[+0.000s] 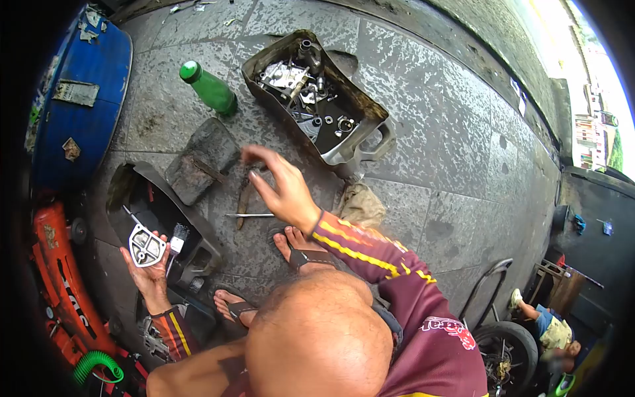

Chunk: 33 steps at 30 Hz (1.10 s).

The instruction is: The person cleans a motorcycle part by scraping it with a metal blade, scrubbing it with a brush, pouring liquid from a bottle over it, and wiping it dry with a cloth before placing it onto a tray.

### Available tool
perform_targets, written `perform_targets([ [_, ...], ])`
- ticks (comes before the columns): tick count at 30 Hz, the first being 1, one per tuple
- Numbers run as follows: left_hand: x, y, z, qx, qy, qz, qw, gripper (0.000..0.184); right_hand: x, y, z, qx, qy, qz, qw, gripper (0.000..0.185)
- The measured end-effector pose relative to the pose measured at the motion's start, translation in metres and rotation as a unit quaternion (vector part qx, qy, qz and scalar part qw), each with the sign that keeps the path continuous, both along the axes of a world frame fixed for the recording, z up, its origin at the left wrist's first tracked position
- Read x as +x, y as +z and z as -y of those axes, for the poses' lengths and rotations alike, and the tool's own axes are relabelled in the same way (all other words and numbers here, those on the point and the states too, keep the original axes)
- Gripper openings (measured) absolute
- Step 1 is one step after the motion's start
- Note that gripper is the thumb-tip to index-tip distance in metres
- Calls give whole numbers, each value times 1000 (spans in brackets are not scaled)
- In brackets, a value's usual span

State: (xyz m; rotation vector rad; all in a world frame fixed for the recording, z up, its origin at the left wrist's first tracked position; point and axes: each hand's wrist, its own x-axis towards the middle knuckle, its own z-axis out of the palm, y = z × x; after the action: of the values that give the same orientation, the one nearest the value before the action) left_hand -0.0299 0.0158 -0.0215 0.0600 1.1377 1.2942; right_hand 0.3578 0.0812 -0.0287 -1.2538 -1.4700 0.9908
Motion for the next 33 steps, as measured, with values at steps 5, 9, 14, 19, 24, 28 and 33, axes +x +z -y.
perform_targets([
  [5,-10,-19,7,6,54,36,998,67,92,-3,147,-126,-144,265,945,44],
  [9,3,-15,2,21,49,20,998,66,123,5,176,-153,-264,402,864,67],
  [14,-1,-24,2,62,53,89,993,72,176,-58,201,-320,-298,286,853,46],
  [19,23,8,3,94,73,77,990,71,143,-8,153,-204,-18,104,973,27],
  [24,42,28,-6,117,102,118,981,72,19,76,57,-27,99,-157,982,46],
  [28,48,64,-19,174,68,99,977,75,-31,123,1,-74,314,-318,892,42],
  [33,80,91,-27,348,48,-149,924,58,-189,178,-48,298,299,101,901,54],
])
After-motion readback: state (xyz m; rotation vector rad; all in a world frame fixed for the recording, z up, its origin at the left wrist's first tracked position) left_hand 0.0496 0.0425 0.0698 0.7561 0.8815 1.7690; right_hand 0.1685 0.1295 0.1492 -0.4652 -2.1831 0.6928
